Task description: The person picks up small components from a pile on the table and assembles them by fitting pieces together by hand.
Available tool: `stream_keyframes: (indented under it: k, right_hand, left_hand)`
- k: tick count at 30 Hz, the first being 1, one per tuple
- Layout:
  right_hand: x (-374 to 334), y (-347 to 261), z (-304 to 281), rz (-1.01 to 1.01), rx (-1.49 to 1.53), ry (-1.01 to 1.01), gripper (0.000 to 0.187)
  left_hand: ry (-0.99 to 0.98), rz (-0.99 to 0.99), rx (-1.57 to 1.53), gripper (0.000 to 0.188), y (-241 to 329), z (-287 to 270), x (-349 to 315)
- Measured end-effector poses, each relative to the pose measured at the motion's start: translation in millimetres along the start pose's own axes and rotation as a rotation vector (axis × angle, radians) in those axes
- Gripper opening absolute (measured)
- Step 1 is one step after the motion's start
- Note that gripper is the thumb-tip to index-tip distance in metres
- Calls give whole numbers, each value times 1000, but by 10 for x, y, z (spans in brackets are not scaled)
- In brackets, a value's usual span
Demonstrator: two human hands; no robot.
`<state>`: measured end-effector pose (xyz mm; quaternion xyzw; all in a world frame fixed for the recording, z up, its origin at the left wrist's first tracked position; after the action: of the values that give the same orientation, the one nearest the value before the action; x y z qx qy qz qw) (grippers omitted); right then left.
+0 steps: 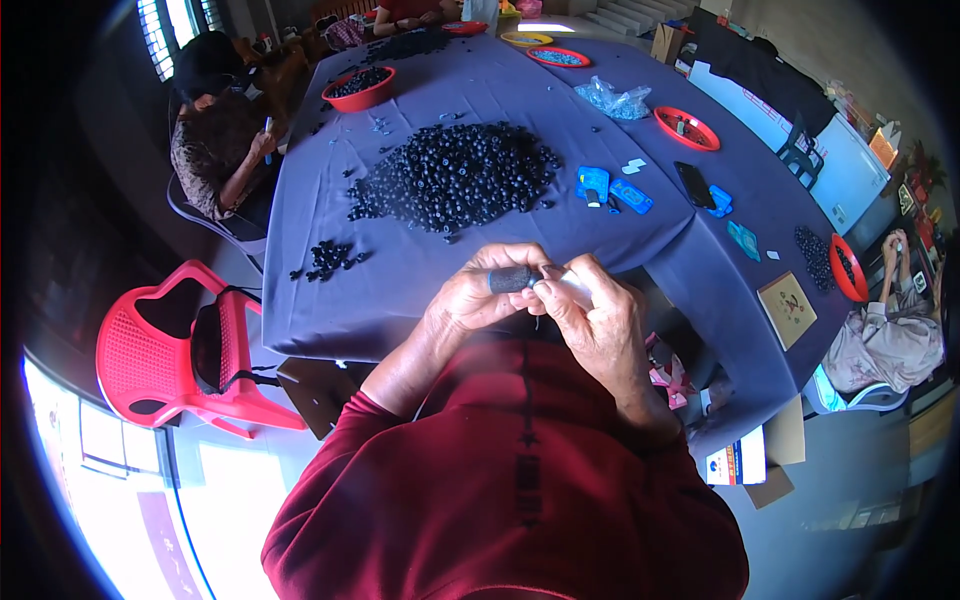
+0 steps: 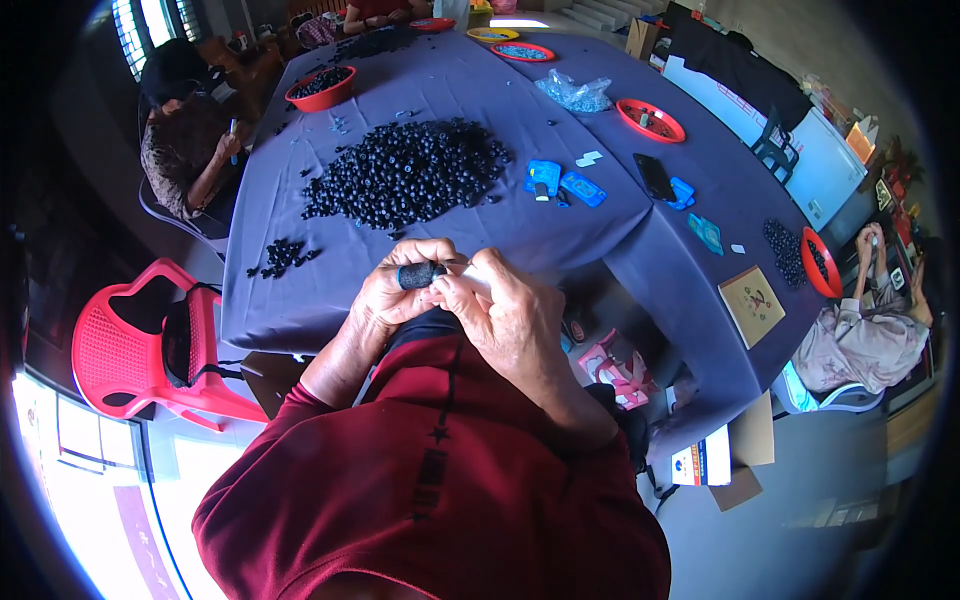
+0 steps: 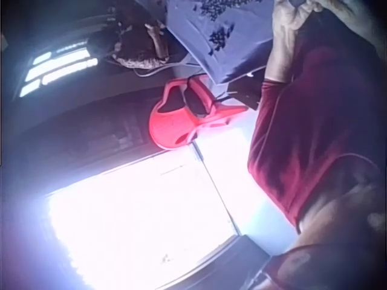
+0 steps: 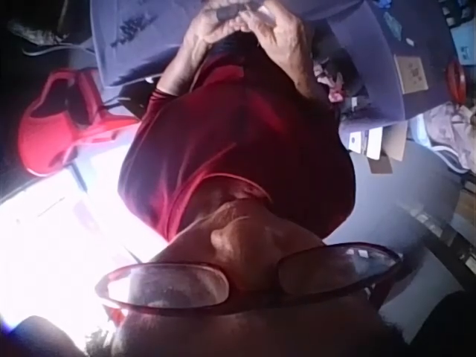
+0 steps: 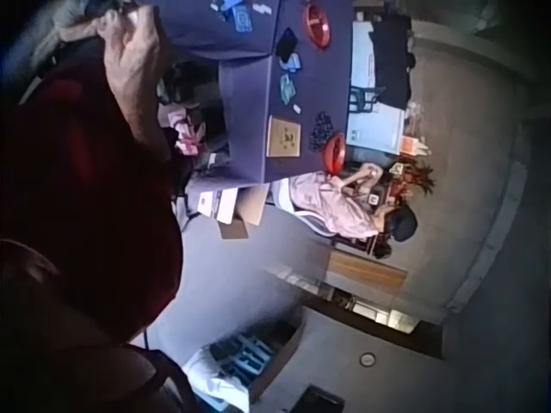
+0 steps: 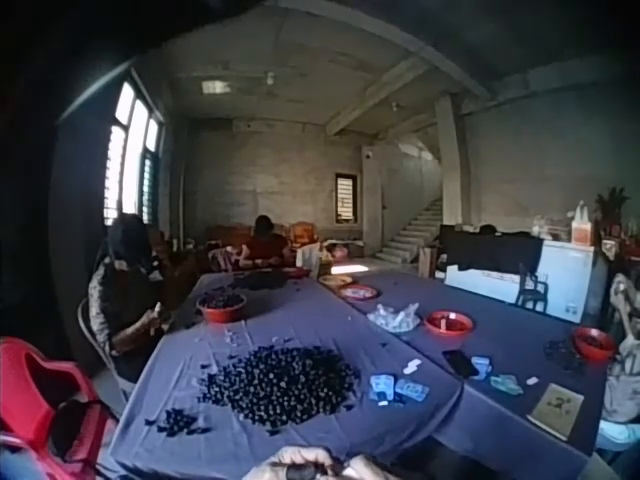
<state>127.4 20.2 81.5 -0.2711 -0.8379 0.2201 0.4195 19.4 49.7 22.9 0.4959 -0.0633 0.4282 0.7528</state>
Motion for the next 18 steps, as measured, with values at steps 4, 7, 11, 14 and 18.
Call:
stream_keyframes:
  k: [4,7,11,14,18]
  right_hand:
    - [-5,73,29,66,-21,-85,15]
    - [-5,84,27,54,-22,-87,13]
    - [-3,67,36,67,-28,-107,12]
    - [2,4,-44,123,100,-61,15]
    - [-22,68,-65,138,116,-43,29]
  left_hand:
    - [6,-26,70,25,-12,-46,-22]
    - [46,-23,-5,24,-5,-26,-4]
    - [29,-19,-13,22,5,-16,-22]
    - [114,-63,227,17,127,-84,-51]
    - [454,-189,1466,12,532,-663,-450]
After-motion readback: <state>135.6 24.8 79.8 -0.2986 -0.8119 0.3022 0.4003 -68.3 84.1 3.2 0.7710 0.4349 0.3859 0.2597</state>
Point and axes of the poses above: each hand's wrist, its own x-axis towards the middle knuckle, its own z-axis out of the palm, y = z × x, the point moved 7 cm from there along x, towards the middle knuckle, and after that the axes turned 13 degrees about -y, right-handed, at the moved point
